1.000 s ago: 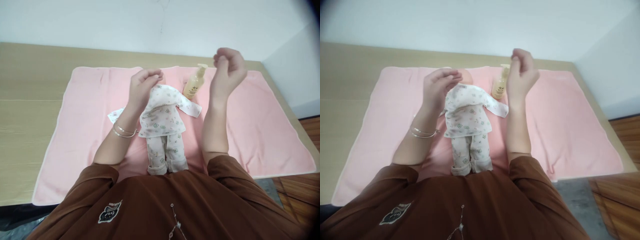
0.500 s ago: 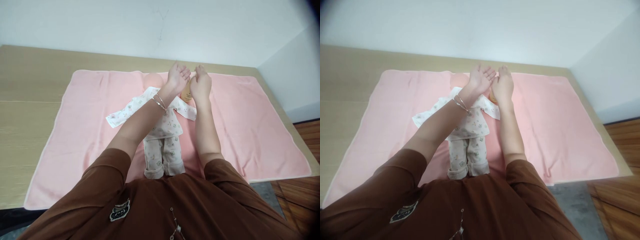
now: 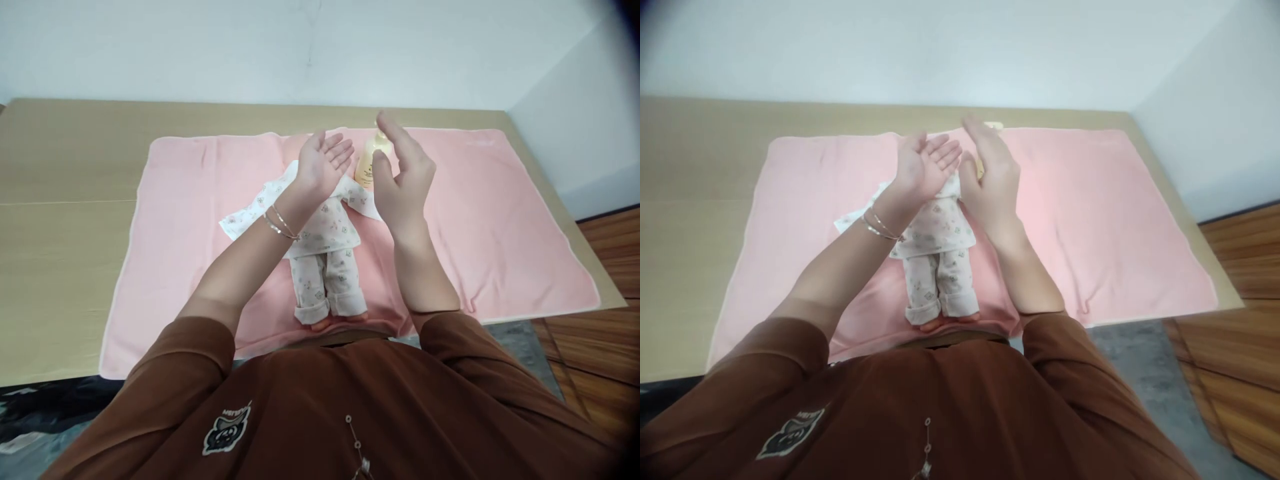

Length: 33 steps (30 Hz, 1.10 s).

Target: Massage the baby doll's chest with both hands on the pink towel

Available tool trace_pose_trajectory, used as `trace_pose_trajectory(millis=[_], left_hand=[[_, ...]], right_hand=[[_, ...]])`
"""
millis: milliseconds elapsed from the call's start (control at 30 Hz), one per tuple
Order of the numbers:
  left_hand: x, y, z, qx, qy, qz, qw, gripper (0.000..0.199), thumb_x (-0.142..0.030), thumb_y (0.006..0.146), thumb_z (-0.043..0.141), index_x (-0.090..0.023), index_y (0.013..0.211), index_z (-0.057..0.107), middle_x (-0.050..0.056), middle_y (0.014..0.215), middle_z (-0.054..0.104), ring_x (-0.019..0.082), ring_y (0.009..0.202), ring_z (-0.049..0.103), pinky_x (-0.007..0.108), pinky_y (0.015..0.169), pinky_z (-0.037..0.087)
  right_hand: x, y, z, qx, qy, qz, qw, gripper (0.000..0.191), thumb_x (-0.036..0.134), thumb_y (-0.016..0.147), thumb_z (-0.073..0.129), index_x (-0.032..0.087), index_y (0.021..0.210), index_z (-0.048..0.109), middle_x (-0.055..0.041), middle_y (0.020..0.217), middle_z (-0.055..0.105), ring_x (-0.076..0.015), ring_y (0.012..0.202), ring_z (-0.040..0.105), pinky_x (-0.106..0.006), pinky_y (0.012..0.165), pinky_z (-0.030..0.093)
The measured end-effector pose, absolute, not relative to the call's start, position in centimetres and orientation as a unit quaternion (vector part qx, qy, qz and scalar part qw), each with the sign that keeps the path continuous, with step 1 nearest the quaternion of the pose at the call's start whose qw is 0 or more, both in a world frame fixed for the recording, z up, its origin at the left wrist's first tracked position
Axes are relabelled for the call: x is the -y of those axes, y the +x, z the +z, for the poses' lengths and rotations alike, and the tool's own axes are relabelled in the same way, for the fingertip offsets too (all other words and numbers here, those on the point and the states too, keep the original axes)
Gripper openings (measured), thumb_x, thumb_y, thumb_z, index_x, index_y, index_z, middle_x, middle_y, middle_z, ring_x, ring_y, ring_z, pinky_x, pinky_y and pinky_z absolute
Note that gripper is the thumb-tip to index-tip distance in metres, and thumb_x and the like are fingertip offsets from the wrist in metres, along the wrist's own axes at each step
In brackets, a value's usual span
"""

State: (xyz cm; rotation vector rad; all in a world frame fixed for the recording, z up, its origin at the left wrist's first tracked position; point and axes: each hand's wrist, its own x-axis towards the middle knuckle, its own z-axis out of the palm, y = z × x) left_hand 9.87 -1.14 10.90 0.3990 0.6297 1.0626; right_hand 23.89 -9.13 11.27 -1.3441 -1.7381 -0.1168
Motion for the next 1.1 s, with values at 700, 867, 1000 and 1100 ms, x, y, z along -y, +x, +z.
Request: trace_pose_trajectory(millis=[700,867,1000,1100], left_hand=[[23.2,-0.7,12.2,-0.262,0.254,0.541,0.757,0.046,-0.033,0.116,0.027,-0.007,0.142,0.054,0.009,0.161,0.057,0.022,0.144,0.059,0.032,0.117,0.050],[23.7,-2.6,13.2,-0.281,0.307,0.539,0.732,0.036,-0.024,0.111,0.032,-0.008,0.114,0.064,0.006,0.130,0.073,0.021,0.137,0.065,0.029,0.108,0.058],[22.1,-3.1,13.9,-0.302,0.323,0.529,0.725,0.028,-0.018,0.106,0.038,-0.011,0.111,0.065,0.005,0.111,0.078,0.021,0.132,0.069,0.032,0.114,0.057],[19.9,-2.9,14.1,-0.303,0.319,0.526,0.728,0.028,-0.018,0.106,0.039,-0.012,0.116,0.064,0.006,0.112,0.079,0.023,0.133,0.068,0.033,0.118,0.056]], right_hand=[[31.3,24.7,7.1,0.771,-0.474,-0.027,0.426,0.037,0.040,0.100,0.058,0.033,0.135,0.065,0.0020,0.159,0.059,-0.0233,0.152,0.052,-0.048,0.130,0.044],[32.4,27.6,8.3,0.755,-0.470,-0.073,0.452,0.036,0.044,0.099,0.058,0.037,0.133,0.067,0.0021,0.158,0.060,-0.0302,0.149,0.055,-0.057,0.126,0.047],[29.6,30.4,8.1,0.739,-0.460,-0.054,0.490,0.038,0.035,0.095,0.061,0.038,0.132,0.070,0.0027,0.154,0.063,-0.0309,0.146,0.058,-0.057,0.122,0.050],[26.6,31.6,7.7,0.731,-0.459,-0.030,0.504,0.042,0.030,0.091,0.062,0.038,0.132,0.071,0.0029,0.152,0.064,-0.0300,0.147,0.058,-0.055,0.121,0.051]])
